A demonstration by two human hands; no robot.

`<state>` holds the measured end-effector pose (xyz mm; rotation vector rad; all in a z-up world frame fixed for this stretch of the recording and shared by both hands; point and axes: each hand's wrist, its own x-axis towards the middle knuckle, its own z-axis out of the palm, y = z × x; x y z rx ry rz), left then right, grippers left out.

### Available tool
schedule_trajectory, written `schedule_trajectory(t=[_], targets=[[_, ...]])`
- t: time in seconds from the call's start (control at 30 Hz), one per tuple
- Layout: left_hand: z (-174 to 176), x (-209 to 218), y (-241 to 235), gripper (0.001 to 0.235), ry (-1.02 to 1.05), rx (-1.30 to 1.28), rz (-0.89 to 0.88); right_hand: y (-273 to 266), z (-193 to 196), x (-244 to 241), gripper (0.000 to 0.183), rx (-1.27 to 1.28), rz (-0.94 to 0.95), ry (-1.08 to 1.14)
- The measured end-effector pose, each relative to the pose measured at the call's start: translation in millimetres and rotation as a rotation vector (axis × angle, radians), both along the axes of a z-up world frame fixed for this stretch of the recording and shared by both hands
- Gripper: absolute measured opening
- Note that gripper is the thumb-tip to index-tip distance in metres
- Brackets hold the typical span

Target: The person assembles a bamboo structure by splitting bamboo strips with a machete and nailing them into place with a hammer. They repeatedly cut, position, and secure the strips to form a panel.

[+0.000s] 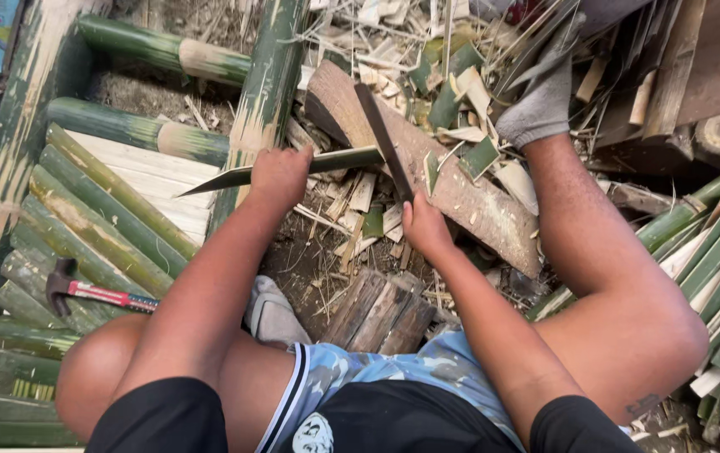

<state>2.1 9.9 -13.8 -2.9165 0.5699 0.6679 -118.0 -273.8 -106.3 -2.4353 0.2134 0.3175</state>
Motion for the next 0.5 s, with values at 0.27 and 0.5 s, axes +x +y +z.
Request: schedule_trajectory(t=[0.27, 0.5], targets=[[42.8, 19.1, 79.9, 0.066, 0.077, -0.214, -0.051, 8.2, 44.9, 16.1, 0.034, -0.377, 0.047, -0.104], [3.7, 23.9, 202.8, 0.055, -0.106, 0.054, -0.251, 77.1, 89.6, 70.4, 0.04, -0.54, 0.295, -0.465]])
